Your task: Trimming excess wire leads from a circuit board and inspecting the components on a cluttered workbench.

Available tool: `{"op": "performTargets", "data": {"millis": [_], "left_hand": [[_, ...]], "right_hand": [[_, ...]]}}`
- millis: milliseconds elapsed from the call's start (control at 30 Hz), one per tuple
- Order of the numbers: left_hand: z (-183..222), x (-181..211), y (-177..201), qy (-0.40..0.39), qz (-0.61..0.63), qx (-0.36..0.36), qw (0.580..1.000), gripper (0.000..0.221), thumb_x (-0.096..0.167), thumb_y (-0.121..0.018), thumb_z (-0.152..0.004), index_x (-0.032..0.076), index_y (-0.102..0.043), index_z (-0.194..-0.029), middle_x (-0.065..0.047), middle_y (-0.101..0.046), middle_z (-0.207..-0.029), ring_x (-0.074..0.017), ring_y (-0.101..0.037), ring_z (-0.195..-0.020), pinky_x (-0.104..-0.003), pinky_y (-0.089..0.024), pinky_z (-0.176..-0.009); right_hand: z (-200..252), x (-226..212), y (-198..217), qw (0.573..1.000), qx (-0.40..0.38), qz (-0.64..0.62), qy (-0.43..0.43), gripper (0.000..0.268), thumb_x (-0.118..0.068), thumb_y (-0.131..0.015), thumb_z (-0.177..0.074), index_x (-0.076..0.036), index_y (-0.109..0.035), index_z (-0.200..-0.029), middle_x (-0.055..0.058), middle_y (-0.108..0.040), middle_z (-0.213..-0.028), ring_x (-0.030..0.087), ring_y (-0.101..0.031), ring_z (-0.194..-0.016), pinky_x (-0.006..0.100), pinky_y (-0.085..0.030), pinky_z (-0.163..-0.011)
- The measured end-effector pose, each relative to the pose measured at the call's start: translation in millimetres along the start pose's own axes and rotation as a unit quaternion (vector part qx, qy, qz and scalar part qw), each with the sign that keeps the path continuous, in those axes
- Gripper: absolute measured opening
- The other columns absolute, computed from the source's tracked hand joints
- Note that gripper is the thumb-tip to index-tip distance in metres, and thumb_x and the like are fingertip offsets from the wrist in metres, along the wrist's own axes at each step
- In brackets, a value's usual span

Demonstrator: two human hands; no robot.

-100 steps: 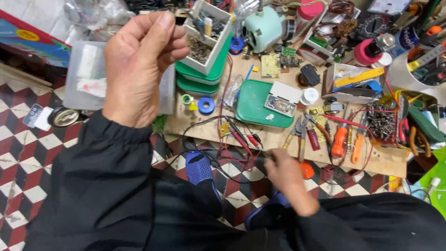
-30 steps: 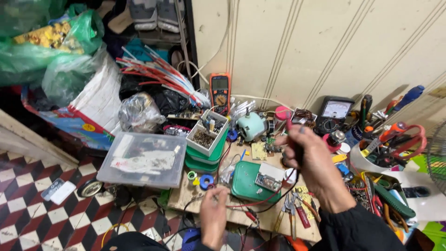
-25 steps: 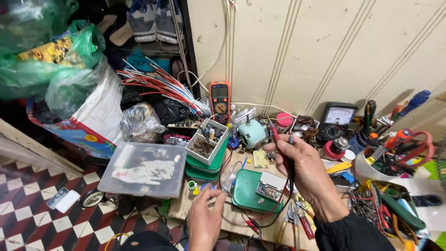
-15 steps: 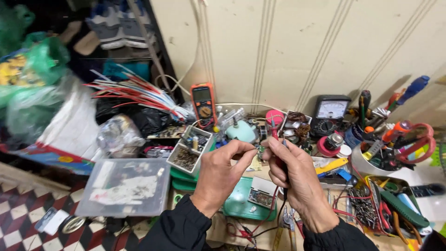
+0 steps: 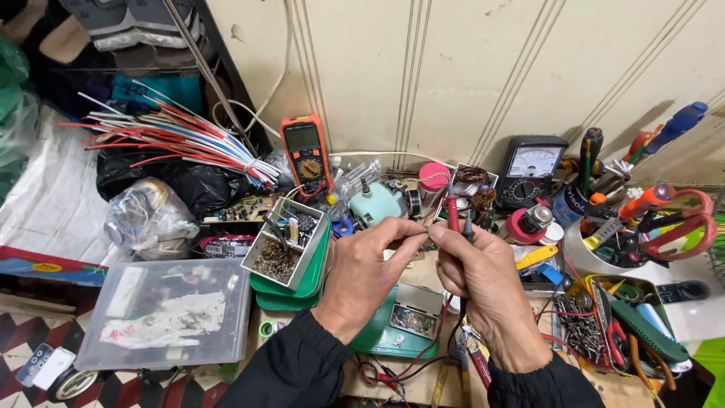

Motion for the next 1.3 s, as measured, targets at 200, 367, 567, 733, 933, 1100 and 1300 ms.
{"op": "performTargets", "data": {"millis": [200,367,567,733,933,1100,1300], "left_hand": [[17,-36,-27,0.255,0.375,-0.038,0.891,0.037,0.002,-0.080,-0.093,-0.002,-0.073,-0.129,-0.014,-0.081,-0.121,-0.0172,-0.077,-0.110,-0.028,-0.064,-0.102],[27,-34,-28,0.333,0.426,0.004,0.841,0.036,0.010,-0.080,-0.094,-0.004,-0.079,-0.127,-0.012,-0.081,-0.115,-0.0165,-0.073,-0.102,-0.029,-0.060,-0.096],[30,-46,-26,0.363,0.484,0.048,0.795,0.026,0.014,-0.078,-0.100,-0.003,-0.080,-0.120,-0.008,-0.076,-0.102,-0.0130,-0.067,-0.093,-0.028,-0.057,-0.091],[32,-56,-21,0.378,0.494,0.057,0.781,0.026,0.016,-0.077,-0.100,-0.003,-0.079,-0.118,-0.007,-0.075,-0.103,-0.0117,-0.065,-0.094,-0.027,-0.053,-0.090],[42,-50,-37,0.403,0.468,0.106,0.779,0.035,0.024,-0.079,-0.105,0.001,-0.075,-0.131,-0.005,-0.074,-0.105,-0.0100,-0.064,-0.094,-0.026,-0.056,-0.097],[46,-52,-30,0.353,0.395,0.051,0.847,0.034,0.027,-0.074,-0.108,0.003,-0.080,-0.131,-0.011,-0.078,-0.110,-0.0110,-0.067,-0.101,-0.027,-0.061,-0.098],[45,-56,-19,0.311,0.401,0.000,0.862,0.034,0.023,-0.082,-0.102,0.006,-0.082,-0.131,-0.012,-0.084,-0.112,-0.0108,-0.073,-0.102,-0.028,-0.065,-0.096]], "right_hand": [[-3,19,0,0.996,0.026,-0.086,-0.007,0.012,-0.007,-0.075,-0.102,0.005,-0.074,-0.101,-0.001,-0.052,-0.064,0.005,-0.035,-0.047,0.022,-0.023,-0.037],[1,30,-10,0.994,0.027,-0.106,-0.004,0.014,-0.008,-0.072,-0.105,0.006,-0.073,-0.105,-0.001,-0.050,-0.064,0.004,-0.036,-0.047,0.021,-0.024,-0.037],[11,28,-27,0.998,0.031,-0.063,-0.002,0.017,-0.011,-0.075,-0.105,0.004,-0.072,-0.099,0.001,-0.051,-0.066,0.006,-0.039,-0.049,0.022,-0.028,-0.039],[14,31,-37,0.999,0.031,-0.014,-0.032,0.013,-0.011,-0.075,-0.105,0.002,-0.074,-0.102,0.001,-0.050,-0.064,0.007,-0.040,-0.050,0.023,-0.029,-0.041],[13,37,-46,0.996,0.082,0.017,0.013,0.014,-0.005,-0.076,-0.104,0.008,-0.072,-0.102,0.010,-0.060,-0.068,0.004,-0.037,-0.046,0.019,-0.031,-0.038],[13,35,-39,0.998,0.054,0.016,-0.003,0.013,-0.005,-0.075,-0.103,0.007,-0.071,-0.104,0.002,-0.048,-0.066,0.003,-0.033,-0.047,0.017,-0.029,-0.039],[4,42,-23,1.000,0.007,-0.012,-0.023,0.014,-0.006,-0.076,-0.102,0.006,-0.072,-0.108,0.003,-0.048,-0.065,0.004,-0.032,-0.046,0.016,-0.030,-0.037]]}}
Point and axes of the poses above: each hand's wrist, its own z-axis away from the middle knuckle, its own y-axis out of the back of the hand, x = y × z, the point moved 4 cm from there along -z, towards the middle knuckle
